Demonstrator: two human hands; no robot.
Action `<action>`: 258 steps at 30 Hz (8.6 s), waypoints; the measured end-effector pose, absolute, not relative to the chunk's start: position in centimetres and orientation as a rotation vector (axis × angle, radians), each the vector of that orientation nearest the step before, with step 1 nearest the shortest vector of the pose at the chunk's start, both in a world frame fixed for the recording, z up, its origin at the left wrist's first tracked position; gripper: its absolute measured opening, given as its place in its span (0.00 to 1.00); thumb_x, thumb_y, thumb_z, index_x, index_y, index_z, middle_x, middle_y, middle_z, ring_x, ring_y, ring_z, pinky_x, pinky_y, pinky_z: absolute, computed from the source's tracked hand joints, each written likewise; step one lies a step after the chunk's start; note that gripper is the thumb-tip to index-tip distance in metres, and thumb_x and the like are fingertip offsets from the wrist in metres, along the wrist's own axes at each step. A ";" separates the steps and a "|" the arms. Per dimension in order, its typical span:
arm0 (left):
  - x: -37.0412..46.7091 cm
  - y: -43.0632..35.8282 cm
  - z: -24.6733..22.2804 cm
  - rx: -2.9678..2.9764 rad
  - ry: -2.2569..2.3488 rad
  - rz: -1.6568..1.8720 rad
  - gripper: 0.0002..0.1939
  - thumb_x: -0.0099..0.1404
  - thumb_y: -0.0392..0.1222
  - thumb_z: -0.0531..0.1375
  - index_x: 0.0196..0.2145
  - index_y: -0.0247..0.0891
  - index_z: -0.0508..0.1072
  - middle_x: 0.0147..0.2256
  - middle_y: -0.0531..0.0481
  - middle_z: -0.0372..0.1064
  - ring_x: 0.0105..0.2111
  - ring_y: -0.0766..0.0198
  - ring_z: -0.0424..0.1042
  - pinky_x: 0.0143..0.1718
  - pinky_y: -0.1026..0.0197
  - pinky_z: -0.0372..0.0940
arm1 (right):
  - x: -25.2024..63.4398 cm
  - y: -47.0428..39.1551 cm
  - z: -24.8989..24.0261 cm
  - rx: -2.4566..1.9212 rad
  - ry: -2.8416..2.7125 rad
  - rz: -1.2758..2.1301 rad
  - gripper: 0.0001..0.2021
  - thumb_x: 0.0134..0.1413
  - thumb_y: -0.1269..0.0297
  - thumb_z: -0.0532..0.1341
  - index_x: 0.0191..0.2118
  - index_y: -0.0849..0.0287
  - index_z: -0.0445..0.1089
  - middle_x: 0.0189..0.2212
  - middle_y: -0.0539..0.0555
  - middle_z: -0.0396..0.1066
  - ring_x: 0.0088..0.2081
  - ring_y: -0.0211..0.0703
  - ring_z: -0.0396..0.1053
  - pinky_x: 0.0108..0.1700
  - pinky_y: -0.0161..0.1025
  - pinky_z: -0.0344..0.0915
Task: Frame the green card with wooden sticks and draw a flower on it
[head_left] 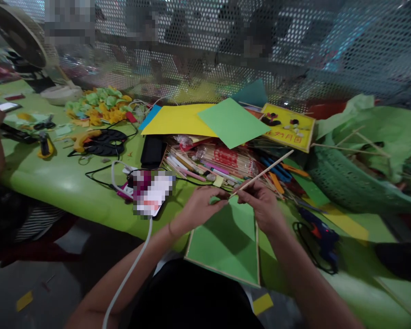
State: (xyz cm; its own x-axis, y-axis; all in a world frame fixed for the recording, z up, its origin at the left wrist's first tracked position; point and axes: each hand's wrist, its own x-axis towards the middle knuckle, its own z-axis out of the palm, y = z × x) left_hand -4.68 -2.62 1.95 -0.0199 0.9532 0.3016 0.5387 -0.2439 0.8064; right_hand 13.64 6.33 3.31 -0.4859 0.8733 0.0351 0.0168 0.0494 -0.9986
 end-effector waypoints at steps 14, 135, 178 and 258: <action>-6.9 -1.3 2.0 2.123 1.853 0.822 0.06 0.70 0.33 0.60 0.39 0.41 0.77 0.42 0.49 0.78 0.48 0.54 0.73 0.54 0.51 0.61 | 21.3 10.3 3.8 -0.919 -2.031 0.393 0.12 0.61 0.58 0.66 0.49 0.50 0.78 0.45 0.55 0.78 0.43 0.50 0.75 0.49 0.50 0.71; -1.6 0.4 3.9 2.347 1.833 0.875 0.08 0.72 0.39 0.60 0.46 0.44 0.77 0.46 0.50 0.78 0.51 0.54 0.71 0.54 0.49 0.58 | 20.3 8.3 3.5 -0.866 -2.692 -0.113 0.07 0.68 0.67 0.57 0.38 0.56 0.71 0.35 0.57 0.72 0.40 0.53 0.69 0.46 0.48 0.66; -1.1 1.8 2.3 2.217 1.630 0.854 0.06 0.67 0.36 0.60 0.32 0.40 0.76 0.35 0.50 0.77 0.40 0.59 0.74 0.40 0.58 0.62 | 23.0 18.4 3.7 -1.365 -2.449 -0.240 0.19 0.65 0.61 0.51 0.55 0.63 0.71 0.45 0.65 0.71 0.48 0.60 0.69 0.52 0.55 0.66; -3.2 3.0 2.6 1.767 1.479 1.252 0.05 0.65 0.35 0.61 0.31 0.38 0.77 0.32 0.51 0.77 0.34 0.62 0.72 0.36 0.62 0.61 | 21.5 18.1 3.8 -1.804 -2.471 -0.348 0.30 0.60 0.48 0.57 0.59 0.68 0.64 0.53 0.74 0.70 0.54 0.70 0.67 0.54 0.58 0.64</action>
